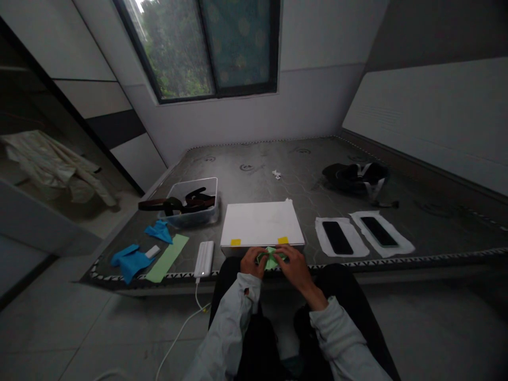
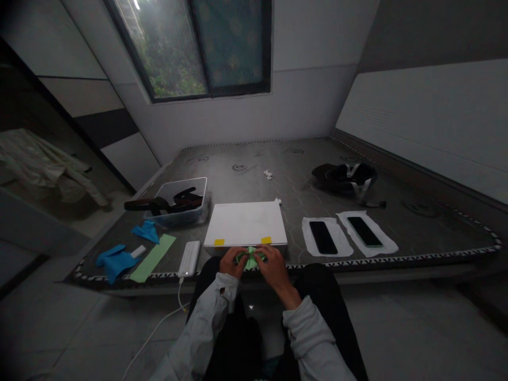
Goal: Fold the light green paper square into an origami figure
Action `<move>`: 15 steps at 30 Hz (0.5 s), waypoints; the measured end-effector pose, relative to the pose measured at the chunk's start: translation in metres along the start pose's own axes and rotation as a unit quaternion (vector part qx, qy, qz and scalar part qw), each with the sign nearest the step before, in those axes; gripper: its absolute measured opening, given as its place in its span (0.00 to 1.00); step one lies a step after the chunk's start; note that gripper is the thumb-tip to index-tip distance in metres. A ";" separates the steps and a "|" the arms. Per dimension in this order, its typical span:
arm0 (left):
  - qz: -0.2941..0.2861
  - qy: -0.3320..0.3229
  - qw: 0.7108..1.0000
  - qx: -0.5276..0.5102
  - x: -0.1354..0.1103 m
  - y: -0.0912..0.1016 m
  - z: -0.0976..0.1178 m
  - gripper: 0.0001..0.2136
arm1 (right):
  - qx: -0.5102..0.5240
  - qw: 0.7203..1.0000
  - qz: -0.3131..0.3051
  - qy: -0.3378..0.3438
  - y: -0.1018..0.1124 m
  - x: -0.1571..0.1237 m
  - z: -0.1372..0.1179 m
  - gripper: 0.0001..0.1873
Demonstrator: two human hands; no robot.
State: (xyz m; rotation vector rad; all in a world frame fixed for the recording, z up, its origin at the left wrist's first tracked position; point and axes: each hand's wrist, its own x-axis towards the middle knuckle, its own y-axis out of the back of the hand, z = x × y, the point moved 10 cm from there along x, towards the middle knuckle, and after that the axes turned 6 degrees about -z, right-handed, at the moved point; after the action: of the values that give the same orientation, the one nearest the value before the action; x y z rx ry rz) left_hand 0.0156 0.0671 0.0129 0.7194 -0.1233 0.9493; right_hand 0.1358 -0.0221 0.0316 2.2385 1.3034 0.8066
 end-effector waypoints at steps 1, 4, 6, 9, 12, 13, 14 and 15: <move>0.004 -0.001 1.000 -0.001 0.000 0.000 0.000 0.06 | -0.004 1.000 -0.001 0.005 0.000 0.000 -0.002 0.08; 0.010 0.002 1.000 -0.001 0.000 0.001 -0.002 0.06 | -0.023 0.999 -0.019 0.033 -0.004 0.000 -0.009 0.09; 0.018 0.001 1.000 0.002 -0.001 0.002 -0.002 0.06 | -0.039 0.997 -0.037 0.054 -0.008 -0.001 -0.014 0.10; 0.027 -0.007 1.000 0.001 -0.001 0.004 -0.001 0.06 | -0.062 0.993 -0.065 0.075 -0.011 -0.002 -0.021 0.12; 0.031 -0.012 0.999 0.001 -0.001 0.006 0.001 0.06 | -0.070 0.989 -0.091 0.090 -0.014 -0.003 -0.026 0.15; 0.033 -0.012 0.999 0.000 -0.002 0.006 0.001 0.05 | -0.069 0.988 -0.098 0.093 -0.015 -0.004 -0.027 0.16; 0.034 -0.011 0.999 0.000 -0.002 0.007 0.001 0.06 | -0.067 0.988 -0.102 0.094 -0.015 -0.005 -0.027 0.17; 0.033 -0.010 0.999 0.000 -0.002 0.007 0.000 0.06 | -0.065 0.988 -0.105 0.093 -0.015 -0.005 -0.027 0.19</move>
State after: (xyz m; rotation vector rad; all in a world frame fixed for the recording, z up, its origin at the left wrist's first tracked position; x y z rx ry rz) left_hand 0.0092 0.0685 0.0159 0.7288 -0.1648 1.0065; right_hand 0.1065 -0.0175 0.0407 1.9244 1.4957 1.0072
